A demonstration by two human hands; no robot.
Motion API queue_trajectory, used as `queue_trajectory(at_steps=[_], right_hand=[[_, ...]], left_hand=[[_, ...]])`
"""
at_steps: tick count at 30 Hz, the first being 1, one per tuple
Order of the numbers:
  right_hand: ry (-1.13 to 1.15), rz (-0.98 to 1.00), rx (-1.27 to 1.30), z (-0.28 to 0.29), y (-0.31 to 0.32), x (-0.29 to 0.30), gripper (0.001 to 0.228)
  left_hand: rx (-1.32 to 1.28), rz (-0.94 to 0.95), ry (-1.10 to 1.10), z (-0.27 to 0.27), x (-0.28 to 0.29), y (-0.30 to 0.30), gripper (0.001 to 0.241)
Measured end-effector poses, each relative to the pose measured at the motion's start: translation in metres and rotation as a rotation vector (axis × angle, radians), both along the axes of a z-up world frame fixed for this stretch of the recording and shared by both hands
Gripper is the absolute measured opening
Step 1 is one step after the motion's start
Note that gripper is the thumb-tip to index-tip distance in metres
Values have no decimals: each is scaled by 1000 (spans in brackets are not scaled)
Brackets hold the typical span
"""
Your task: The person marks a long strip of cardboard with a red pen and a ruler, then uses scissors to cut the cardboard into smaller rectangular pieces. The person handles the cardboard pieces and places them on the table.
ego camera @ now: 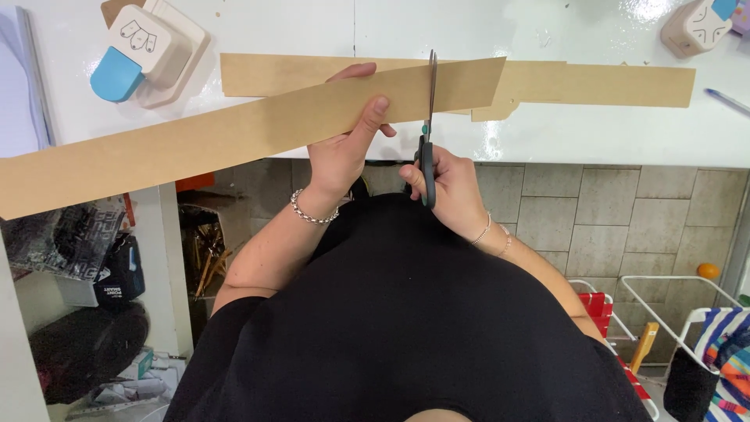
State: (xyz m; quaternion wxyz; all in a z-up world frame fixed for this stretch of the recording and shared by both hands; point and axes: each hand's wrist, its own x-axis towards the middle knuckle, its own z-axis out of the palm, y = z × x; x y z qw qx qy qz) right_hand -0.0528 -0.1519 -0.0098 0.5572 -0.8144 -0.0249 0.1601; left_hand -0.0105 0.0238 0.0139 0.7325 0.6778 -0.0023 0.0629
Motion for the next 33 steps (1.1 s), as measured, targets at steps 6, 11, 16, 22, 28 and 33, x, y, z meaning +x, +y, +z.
queue_trajectory(at_steps=[6, 11, 16, 22, 28, 33], right_hand=[[26, -13, -4, -3, 0, 0, 41], [47, -10, -14, -5, -1, 1, 42], [-7, -57, 125, -17, -2, 2, 42], [50, -84, 149, -21, -2, 3, 41], [95, -169, 260, -10, -2, 9, 33], [-40, -319, 438, 5, -5, 17, 20]], left_hand=[[-63, 15, 44, -9, -1, -2, 40], [-52, 25, 32, -14, 0, -4, 40], [-267, -9, -169, -35, 5, -5, 35], [-284, -5, -143, -42, 5, -3, 36], [-289, -21, -91, -36, -2, -6, 37], [-291, -131, -91, -58, -9, -13, 43]])
